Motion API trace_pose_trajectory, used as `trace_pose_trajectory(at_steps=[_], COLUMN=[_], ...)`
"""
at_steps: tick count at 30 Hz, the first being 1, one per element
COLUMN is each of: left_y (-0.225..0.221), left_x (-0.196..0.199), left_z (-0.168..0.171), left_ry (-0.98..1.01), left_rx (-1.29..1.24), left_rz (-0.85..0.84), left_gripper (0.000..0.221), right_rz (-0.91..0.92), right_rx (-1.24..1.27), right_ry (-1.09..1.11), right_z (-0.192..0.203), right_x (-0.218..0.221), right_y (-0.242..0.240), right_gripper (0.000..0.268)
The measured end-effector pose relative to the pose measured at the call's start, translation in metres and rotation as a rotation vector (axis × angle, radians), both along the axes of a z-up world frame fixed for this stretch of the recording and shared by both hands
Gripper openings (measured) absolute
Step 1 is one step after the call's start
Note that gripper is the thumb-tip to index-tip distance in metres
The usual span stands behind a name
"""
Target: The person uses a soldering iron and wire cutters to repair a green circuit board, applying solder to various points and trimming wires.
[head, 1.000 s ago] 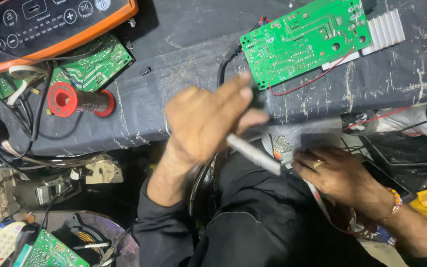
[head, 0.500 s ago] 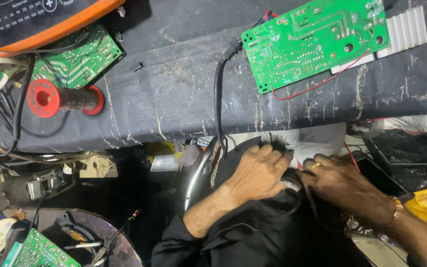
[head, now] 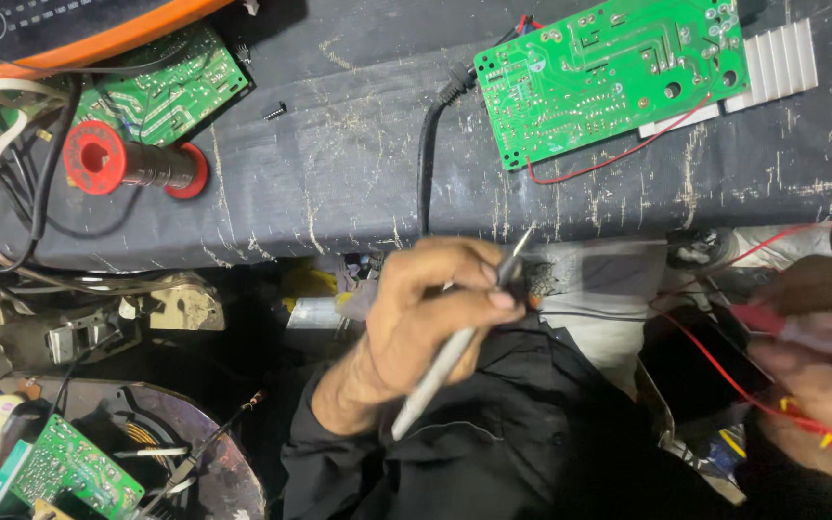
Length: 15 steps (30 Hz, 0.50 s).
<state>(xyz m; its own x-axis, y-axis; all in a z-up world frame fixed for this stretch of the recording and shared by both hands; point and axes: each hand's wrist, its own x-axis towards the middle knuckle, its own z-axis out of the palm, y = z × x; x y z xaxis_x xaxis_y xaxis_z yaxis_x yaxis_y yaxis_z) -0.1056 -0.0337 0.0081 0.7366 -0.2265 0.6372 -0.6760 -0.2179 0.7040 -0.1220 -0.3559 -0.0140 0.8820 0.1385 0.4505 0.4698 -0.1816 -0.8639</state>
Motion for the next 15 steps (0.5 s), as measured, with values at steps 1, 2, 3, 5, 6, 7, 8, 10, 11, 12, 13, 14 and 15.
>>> trace_pose_trajectory(at_steps=[1, 2, 3, 5, 6, 7, 8, 10, 11, 12, 13, 14, 15], left_y=[-0.002, -0.003, -0.003, -0.002, 0.0, 0.001, 0.003, 0.003, 0.003, 0.003, 0.002, 0.002, 0.004], left_x=[0.01, 0.021, 0.032, 0.047, 0.053, 0.057, 0.061, 0.066, 0.067, 0.067, 0.069, 0.07, 0.07], left_z=[0.005, 0.01, 0.014, 0.021, 0.023, 0.022, 0.021, 0.014, 0.011, 0.008, 0.006, 0.004, 0.003], left_ry=[0.03, 0.0, -0.023, -0.017, 0.012, 0.062, 0.112, 0.21, 0.241, 0.234, 0.234, 0.234, 0.248], left_rx=[-0.002, -0.027, -0.05, -0.057, -0.04, -0.038, -0.037, -0.055, -0.058, -0.052, -0.038, -0.023, 0.005], left_rz=[0.048, 0.046, 0.044, 0.033, 0.023, 0.011, 0.001, -0.026, -0.032, -0.024, -0.02, -0.017, -0.009], left_gripper=[0.033, 0.034, 0.036, 0.036, 0.033, 0.03, 0.027, 0.022, 0.021, 0.021, 0.021, 0.021, 0.021], right_rz=[-0.007, -0.011, -0.009, 0.013, 0.023, 0.037, 0.051, 0.084, 0.099, 0.115, 0.128, 0.131, 0.14], right_rx=[0.051, 0.101, 0.147, 0.191, 0.211, 0.214, 0.213, 0.161, 0.094, 0.028, -0.043, -0.079, -0.112], right_ry=[-0.009, -0.016, -0.012, -0.017, -0.016, -0.021, -0.027, -0.051, -0.074, -0.097, -0.12, -0.105, -0.084], right_z=[0.003, 0.005, 0.005, 0.003, 0.002, 0.001, 0.001, 0.0, 0.0, 0.001, 0.003, 0.005, 0.006], right_x=[0.013, 0.026, 0.039, 0.06, 0.068, 0.076, 0.081, 0.091, 0.095, 0.099, 0.102, 0.104, 0.104], right_y=[0.006, 0.012, 0.018, 0.029, 0.035, 0.04, 0.044, 0.05, 0.053, 0.055, 0.057, 0.059, 0.061], right_gripper=[0.021, 0.021, 0.02, 0.019, 0.019, 0.018, 0.018, 0.017, 0.017, 0.017, 0.017, 0.017, 0.018])
